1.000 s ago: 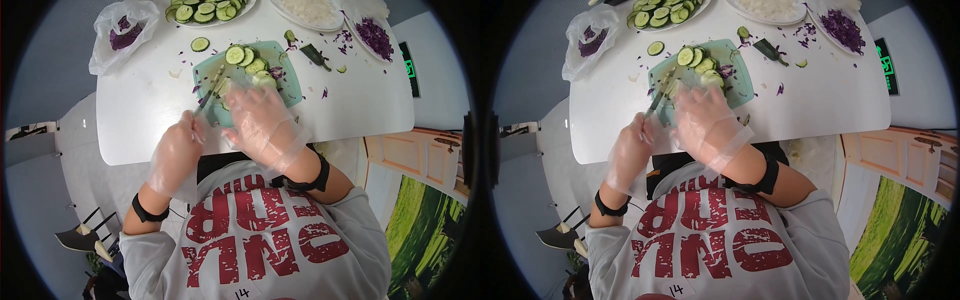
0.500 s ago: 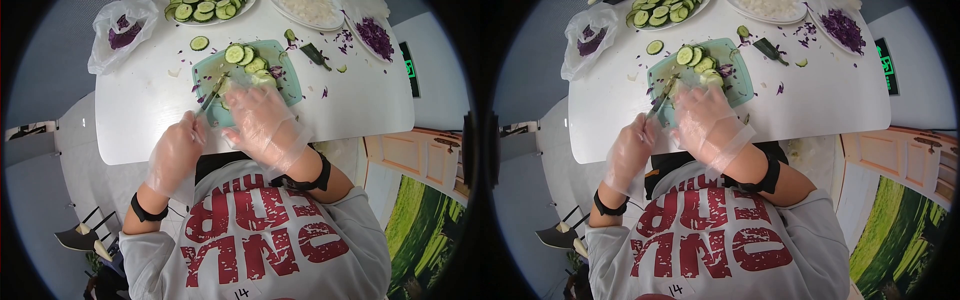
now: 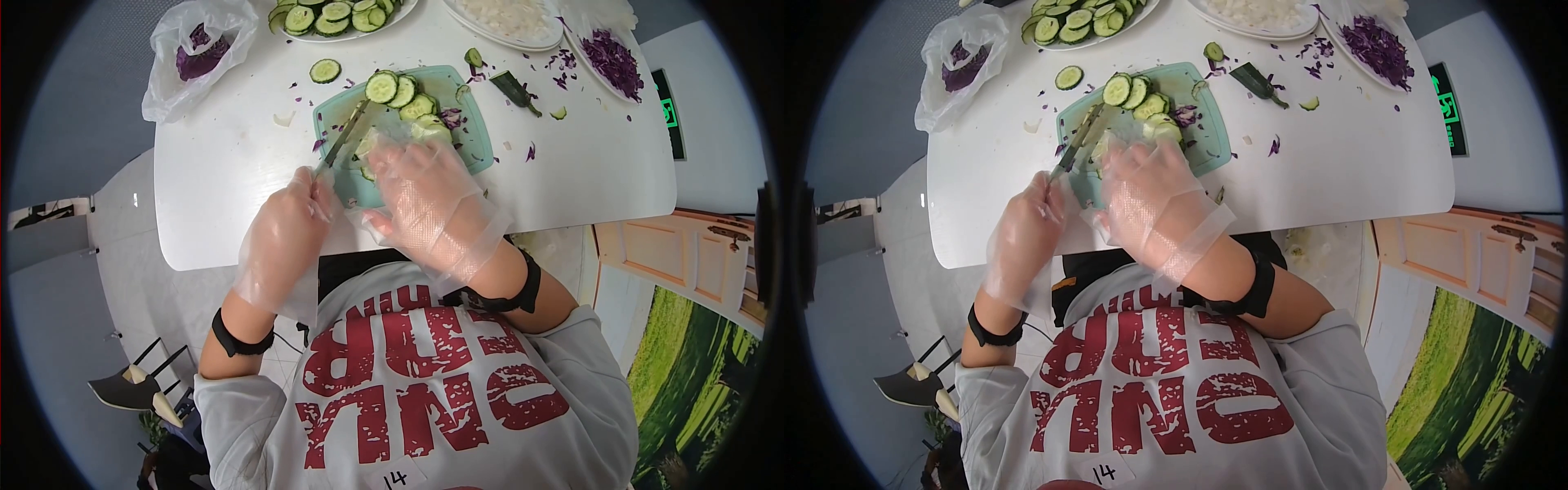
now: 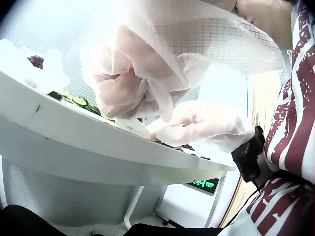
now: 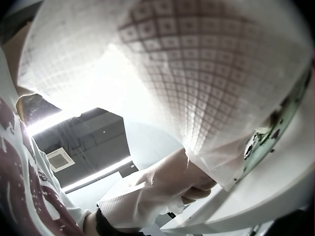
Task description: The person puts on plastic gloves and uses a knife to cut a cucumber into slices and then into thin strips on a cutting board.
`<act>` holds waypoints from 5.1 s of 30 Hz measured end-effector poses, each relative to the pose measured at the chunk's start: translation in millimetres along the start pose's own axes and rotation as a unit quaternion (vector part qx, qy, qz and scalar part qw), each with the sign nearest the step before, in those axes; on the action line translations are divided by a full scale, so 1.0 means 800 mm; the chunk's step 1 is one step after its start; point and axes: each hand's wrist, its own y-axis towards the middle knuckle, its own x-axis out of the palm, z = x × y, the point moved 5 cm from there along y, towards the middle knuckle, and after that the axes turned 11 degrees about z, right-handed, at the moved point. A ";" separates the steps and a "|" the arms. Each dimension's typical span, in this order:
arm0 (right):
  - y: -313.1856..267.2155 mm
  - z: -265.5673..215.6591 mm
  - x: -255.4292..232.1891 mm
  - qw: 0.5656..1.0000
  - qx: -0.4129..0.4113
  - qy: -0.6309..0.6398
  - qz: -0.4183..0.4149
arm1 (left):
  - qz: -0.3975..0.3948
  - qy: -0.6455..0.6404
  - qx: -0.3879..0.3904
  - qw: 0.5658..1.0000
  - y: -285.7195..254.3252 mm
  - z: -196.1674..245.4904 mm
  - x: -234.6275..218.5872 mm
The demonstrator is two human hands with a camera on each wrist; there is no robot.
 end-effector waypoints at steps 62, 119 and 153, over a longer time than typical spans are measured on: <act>0.004 0.018 -0.007 0.990 0.088 0.112 0.015 | -0.015 -0.133 -0.021 0.991 -0.014 0.006 -0.006; 0.011 0.036 -0.051 0.984 0.113 0.085 0.110 | 0.033 -0.107 -0.022 0.993 -0.014 -0.025 -0.037; -0.014 0.013 -0.015 0.998 -0.029 0.045 0.023 | -0.048 -0.075 -0.045 0.995 -0.023 -0.002 -0.001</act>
